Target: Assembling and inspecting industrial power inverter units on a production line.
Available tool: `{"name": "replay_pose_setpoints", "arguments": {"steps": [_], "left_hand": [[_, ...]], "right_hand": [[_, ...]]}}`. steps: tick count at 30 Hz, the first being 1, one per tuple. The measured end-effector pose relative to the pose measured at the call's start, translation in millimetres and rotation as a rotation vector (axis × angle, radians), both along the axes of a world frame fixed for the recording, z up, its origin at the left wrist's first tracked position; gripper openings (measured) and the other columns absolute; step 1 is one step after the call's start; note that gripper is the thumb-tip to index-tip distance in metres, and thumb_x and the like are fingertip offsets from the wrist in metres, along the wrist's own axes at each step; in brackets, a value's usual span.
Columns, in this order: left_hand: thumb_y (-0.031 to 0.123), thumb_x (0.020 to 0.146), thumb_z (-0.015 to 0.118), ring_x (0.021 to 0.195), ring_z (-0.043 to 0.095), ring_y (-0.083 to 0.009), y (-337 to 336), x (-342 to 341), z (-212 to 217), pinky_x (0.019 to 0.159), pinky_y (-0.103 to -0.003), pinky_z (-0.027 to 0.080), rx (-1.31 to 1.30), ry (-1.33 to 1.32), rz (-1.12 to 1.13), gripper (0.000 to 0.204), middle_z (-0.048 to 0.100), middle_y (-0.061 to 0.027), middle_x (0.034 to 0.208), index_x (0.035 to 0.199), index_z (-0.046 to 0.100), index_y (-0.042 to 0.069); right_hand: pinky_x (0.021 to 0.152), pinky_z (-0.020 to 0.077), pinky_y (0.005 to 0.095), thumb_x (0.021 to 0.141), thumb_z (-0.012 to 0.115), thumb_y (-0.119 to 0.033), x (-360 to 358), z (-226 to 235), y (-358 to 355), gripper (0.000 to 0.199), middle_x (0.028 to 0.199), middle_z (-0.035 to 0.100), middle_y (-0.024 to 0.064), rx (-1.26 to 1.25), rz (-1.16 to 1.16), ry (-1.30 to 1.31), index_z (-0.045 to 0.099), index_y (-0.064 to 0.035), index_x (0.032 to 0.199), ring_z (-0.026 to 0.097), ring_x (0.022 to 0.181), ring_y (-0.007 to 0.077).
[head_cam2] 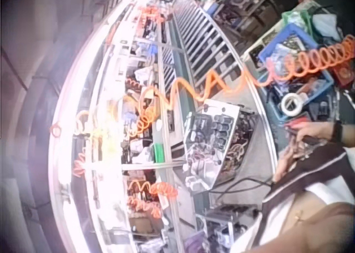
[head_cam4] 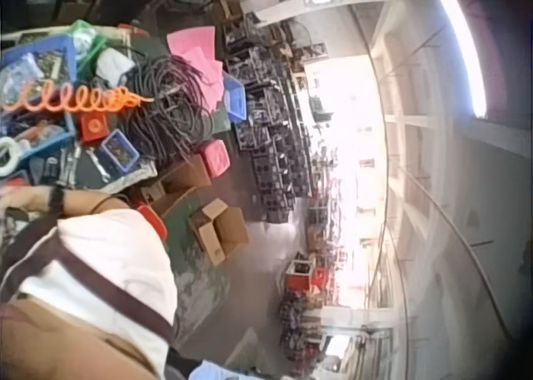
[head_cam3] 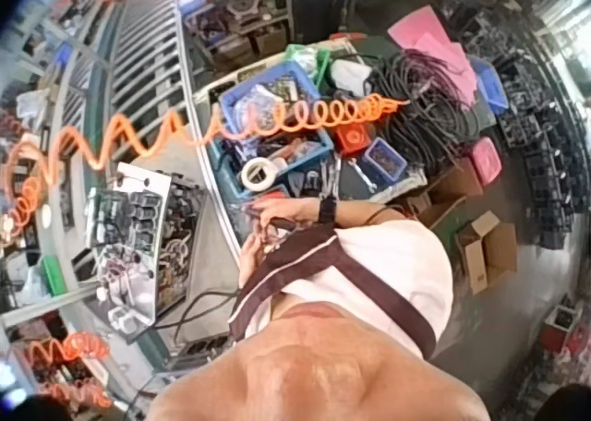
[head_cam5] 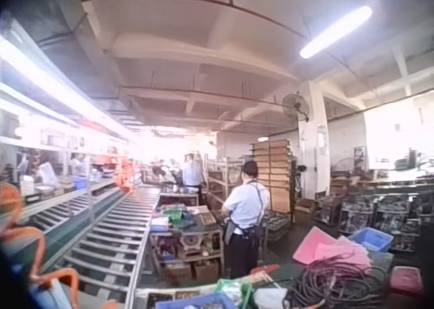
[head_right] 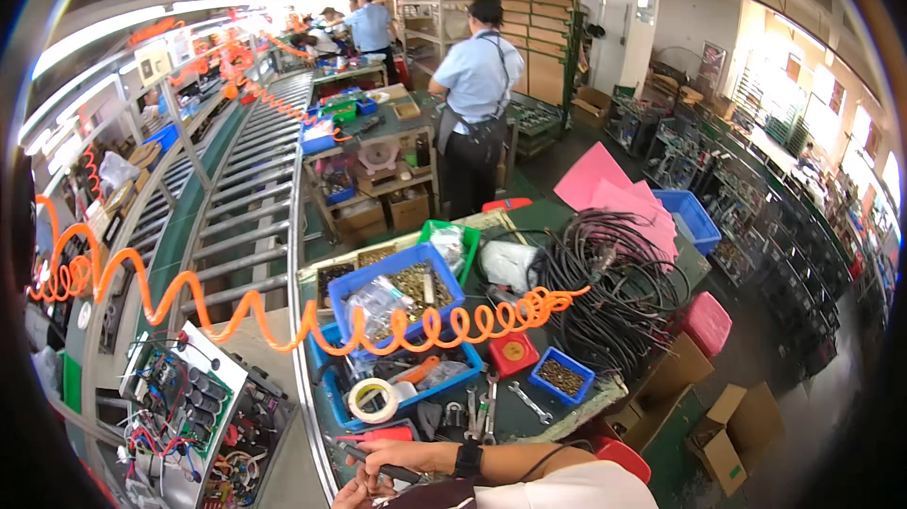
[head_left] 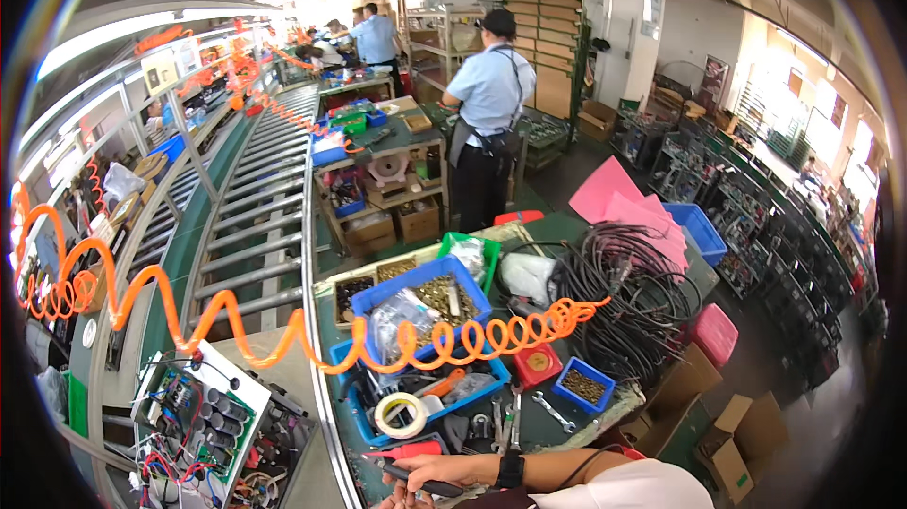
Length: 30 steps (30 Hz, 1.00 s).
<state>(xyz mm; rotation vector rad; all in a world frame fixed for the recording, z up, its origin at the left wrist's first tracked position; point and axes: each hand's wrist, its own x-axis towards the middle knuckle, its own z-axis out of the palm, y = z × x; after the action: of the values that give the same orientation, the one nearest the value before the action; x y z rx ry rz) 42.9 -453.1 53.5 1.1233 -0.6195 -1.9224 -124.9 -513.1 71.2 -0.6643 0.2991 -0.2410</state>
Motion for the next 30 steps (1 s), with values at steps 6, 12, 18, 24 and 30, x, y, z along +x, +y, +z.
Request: {"name": "replay_pose_setpoints", "arguments": {"steps": [6,12,18,24,30], "left_hand": [[0.017,0.090,0.047,0.061,0.050,-0.0184,38,-31,9,0.062,-0.030,0.041,-0.036,0.125,-0.074,0.018,0.053,-0.0095,0.061,0.091,0.050,-0.001],[0.017,0.091,0.046,0.055,0.048,-0.0194,17,-71,2,0.059,-0.030,0.040,-0.014,0.153,-0.074,0.017,0.051,-0.0096,0.059,0.093,0.052,0.001],[0.021,0.089,0.048,0.063,0.055,-0.0239,-3,-74,-15,0.058,-0.038,0.046,-0.196,-0.629,-0.466,0.017,0.053,-0.0119,0.066,0.088,0.049,0.004],[0.019,0.087,0.050,0.056,0.039,-0.0140,-44,-120,-3,0.051,-0.025,0.033,0.178,0.049,-0.325,0.009,0.043,-0.0009,0.065,0.082,0.048,0.013],[0.020,0.086,0.051,0.051,0.043,-0.0128,-106,-147,3,0.049,-0.025,0.036,0.215,-0.011,-0.378,0.016,0.044,-0.0026,0.057,0.087,0.051,0.004]], "right_hand": [[0.080,0.0433,0.0281,0.070,0.060,-0.013,-65,24,7,0.048,0.108,0.055,0.0131,-0.388,-0.116,0.202,0.046,0.0033,0.114,0.055,0.099,0.0197],[0.086,0.0413,0.0360,0.062,0.065,-0.031,-174,-29,8,0.068,0.104,0.049,0.0169,-0.975,-0.448,1.025,0.044,-0.0019,0.120,0.051,0.098,0.0307],[0.074,0.0431,0.0448,0.058,0.062,-0.030,-235,-47,22,0.044,0.088,0.053,0.0223,-1.086,-0.478,1.361,0.053,0.0007,0.088,0.052,0.085,0.0374],[0.074,0.0464,0.0426,0.065,0.064,-0.026,-236,-118,23,0.058,0.099,0.048,0.0211,-1.125,-0.361,1.359,0.042,0.0041,0.109,0.051,0.092,0.0355],[0.082,0.0456,0.0372,0.079,0.061,-0.033,-293,-15,-39,0.059,0.110,0.052,0.0199,-1.138,0.163,0.583,0.041,0.0021,0.122,0.054,0.099,0.0305]]}}
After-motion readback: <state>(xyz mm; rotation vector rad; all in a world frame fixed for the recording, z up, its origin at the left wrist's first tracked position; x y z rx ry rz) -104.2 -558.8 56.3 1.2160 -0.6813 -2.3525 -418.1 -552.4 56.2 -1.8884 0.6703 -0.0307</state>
